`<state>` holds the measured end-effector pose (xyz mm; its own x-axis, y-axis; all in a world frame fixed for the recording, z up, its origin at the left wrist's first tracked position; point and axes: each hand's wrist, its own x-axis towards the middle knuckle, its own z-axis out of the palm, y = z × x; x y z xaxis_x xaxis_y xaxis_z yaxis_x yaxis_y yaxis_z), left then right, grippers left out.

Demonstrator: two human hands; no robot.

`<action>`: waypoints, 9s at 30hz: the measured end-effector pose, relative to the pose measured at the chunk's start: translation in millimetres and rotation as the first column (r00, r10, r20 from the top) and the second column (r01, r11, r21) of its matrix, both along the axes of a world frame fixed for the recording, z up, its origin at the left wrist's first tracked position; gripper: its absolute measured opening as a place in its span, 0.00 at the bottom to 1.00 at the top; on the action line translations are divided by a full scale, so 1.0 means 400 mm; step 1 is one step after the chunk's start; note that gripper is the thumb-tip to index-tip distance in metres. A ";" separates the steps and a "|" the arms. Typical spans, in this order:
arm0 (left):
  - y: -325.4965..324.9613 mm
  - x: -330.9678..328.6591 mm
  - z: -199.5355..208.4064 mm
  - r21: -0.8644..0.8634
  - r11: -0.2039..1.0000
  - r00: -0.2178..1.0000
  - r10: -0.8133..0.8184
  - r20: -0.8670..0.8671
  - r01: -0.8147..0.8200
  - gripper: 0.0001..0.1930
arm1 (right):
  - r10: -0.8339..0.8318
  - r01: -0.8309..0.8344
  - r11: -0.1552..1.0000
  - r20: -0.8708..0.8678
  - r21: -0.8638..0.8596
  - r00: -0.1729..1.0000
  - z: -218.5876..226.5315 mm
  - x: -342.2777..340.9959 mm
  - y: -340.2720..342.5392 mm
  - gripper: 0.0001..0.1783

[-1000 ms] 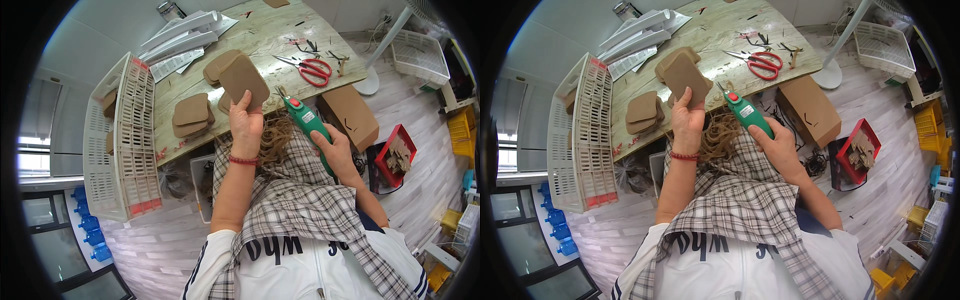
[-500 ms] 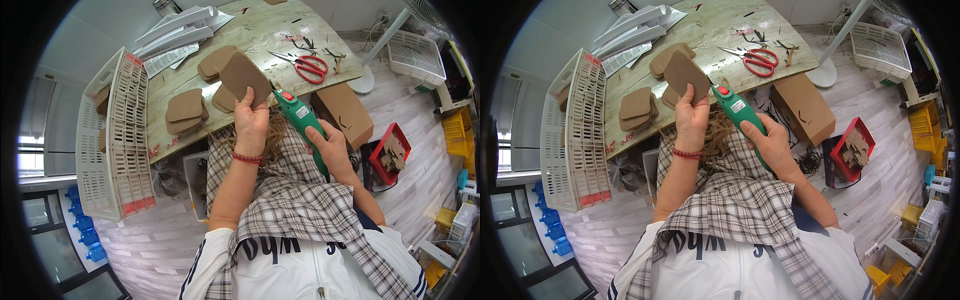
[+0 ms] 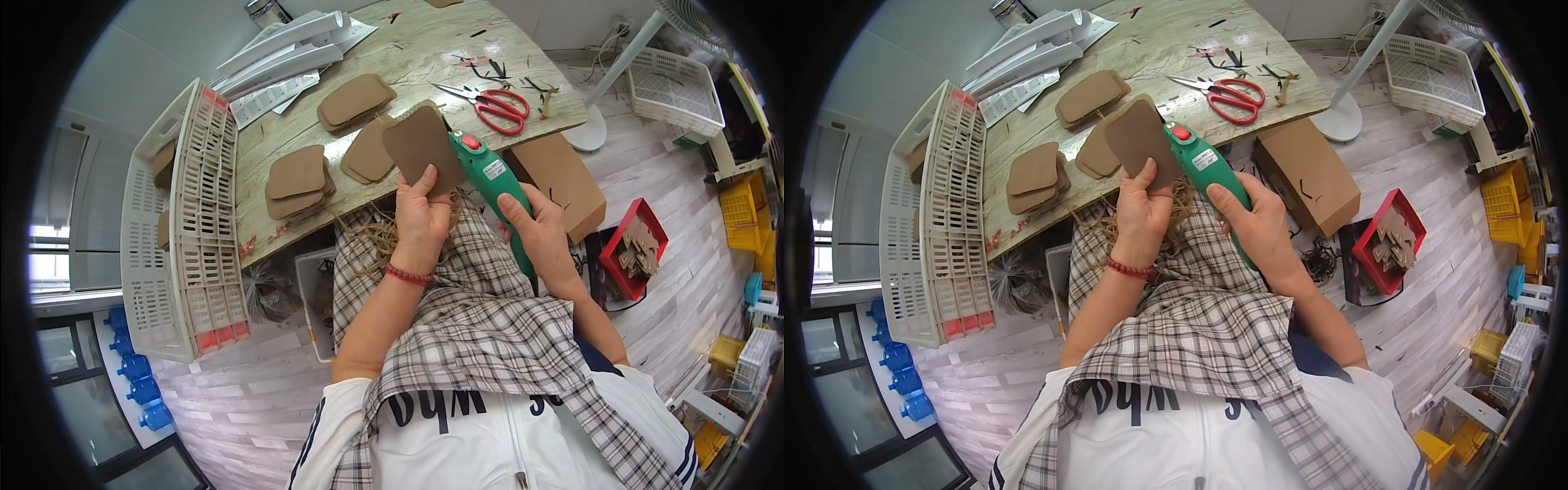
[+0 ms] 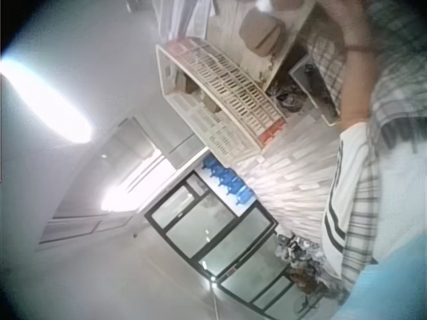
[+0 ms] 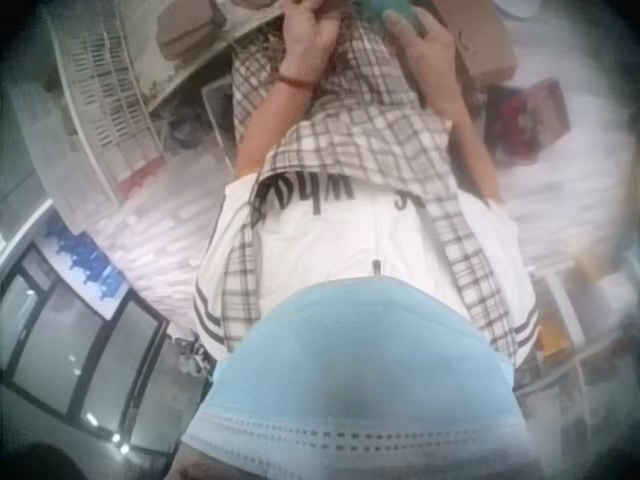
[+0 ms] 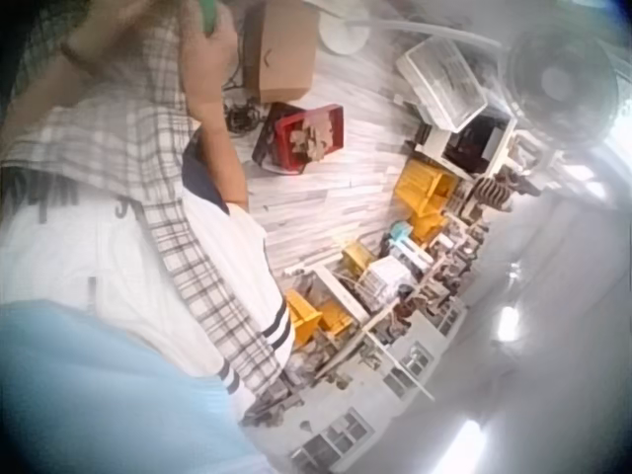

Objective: The person repeatedly smooths the edges of small brown cardboard pieces using a green rotary tool. They pick up each piece from a white basket, run the tool along the edges, and place the finished pieces on the table. The process is repeated for multiple pieces throughout the clip.

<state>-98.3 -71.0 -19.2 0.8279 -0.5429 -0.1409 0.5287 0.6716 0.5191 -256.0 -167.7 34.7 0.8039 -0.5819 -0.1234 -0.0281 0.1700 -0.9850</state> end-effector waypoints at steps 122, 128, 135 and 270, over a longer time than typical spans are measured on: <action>0.036 0.123 0.013 0.191 0.960 0.965 0.166 0.204 -0.206 0.14 | 0.057 -0.061 0.998 -0.108 -0.032 0.992 -0.068 -0.034 -0.018 0.17; 0.000 0.117 0.023 -0.028 0.991 0.986 0.133 0.101 -0.131 0.22 | 0.012 -0.015 0.999 -0.069 -0.052 0.998 -0.051 -0.017 0.004 0.18; -0.027 0.097 0.044 -0.115 0.976 0.982 0.178 -0.067 -0.185 0.21 | 0.007 -0.009 1.000 -0.044 -0.025 0.999 -0.042 -0.015 0.016 0.19; 0.047 0.148 0.016 0.219 0.958 0.974 0.149 0.171 -0.185 0.15 | 0.059 -0.066 0.996 -0.116 -0.055 0.992 -0.065 -0.024 0.003 0.17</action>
<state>-39.0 -52.0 -13.0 0.9251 -0.3626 -0.1128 0.3229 0.5951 0.7359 -265.4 -166.4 8.6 0.8214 -0.5401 -0.1831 -0.1493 0.1063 -0.9831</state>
